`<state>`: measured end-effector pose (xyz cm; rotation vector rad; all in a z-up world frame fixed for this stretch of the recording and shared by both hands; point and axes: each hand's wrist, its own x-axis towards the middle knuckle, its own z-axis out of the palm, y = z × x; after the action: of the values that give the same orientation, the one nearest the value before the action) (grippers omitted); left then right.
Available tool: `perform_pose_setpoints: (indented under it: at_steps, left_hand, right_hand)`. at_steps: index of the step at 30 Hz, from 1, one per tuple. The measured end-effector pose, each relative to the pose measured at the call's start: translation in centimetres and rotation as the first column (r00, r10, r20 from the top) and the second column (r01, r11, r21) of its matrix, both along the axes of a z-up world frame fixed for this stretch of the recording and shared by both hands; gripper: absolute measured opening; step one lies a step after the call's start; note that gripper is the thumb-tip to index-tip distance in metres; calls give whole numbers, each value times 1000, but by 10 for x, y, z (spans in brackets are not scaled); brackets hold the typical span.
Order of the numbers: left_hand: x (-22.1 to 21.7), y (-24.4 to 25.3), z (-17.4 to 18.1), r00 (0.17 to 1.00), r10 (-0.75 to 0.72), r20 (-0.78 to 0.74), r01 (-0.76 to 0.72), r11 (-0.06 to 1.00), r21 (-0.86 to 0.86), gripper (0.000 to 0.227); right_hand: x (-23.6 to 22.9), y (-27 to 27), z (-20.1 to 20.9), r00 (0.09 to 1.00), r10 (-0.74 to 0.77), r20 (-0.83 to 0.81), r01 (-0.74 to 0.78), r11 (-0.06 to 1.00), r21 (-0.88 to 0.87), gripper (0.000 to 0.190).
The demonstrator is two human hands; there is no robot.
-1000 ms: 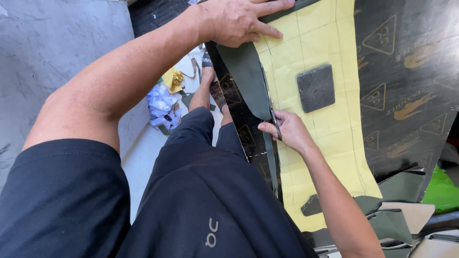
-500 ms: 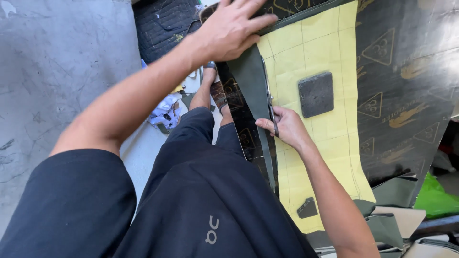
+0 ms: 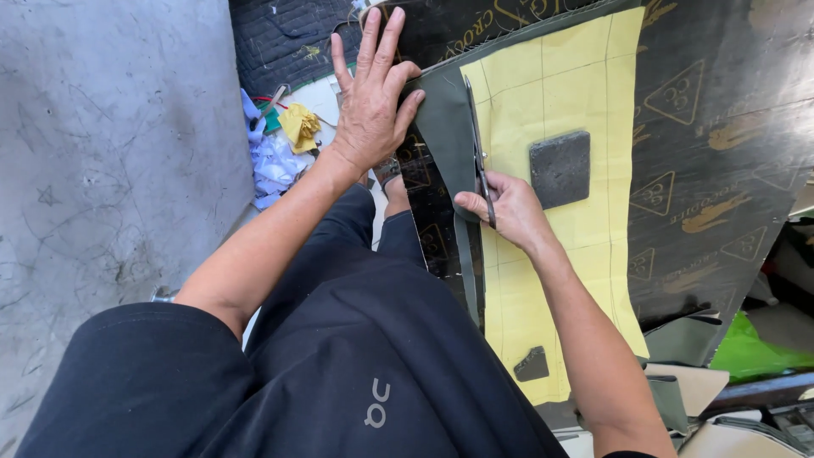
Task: The person uses shears to cut a piece of dark green fabric that is laid out on a table with a yellow paper pattern on top. They carefully follow the pattern's outline to cut the fabric, occasionally adjusting the material and the pattern pieces. After cutting, the person removes the pattern and sets the shears aside.
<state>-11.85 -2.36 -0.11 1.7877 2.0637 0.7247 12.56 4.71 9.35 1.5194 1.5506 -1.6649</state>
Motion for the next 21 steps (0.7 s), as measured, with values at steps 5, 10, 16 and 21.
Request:
perform_pose_setpoints:
  at_steps: [5,10,16,21]
  left_hand:
    - [6,2,5,999,33,-4,-33,999,-3,30]
    - [10,0,3,998,53,15,-53,999,-7,34]
    - [14,-1,2,997,69,35,-68,997,-33,34]
    - [12,2,6,998,61,6,-60,998,-17,35]
  right_hand:
    - [-1,9,5,994,-96,-48,93,994,-61,37]
    - [-15,34,16,985,155,72,-155,988,4,46]
    - [-18,35,17,989,126,78,-127,992,15,46]
    - [-24,40,18,983,159,87,-162,986,28,41]
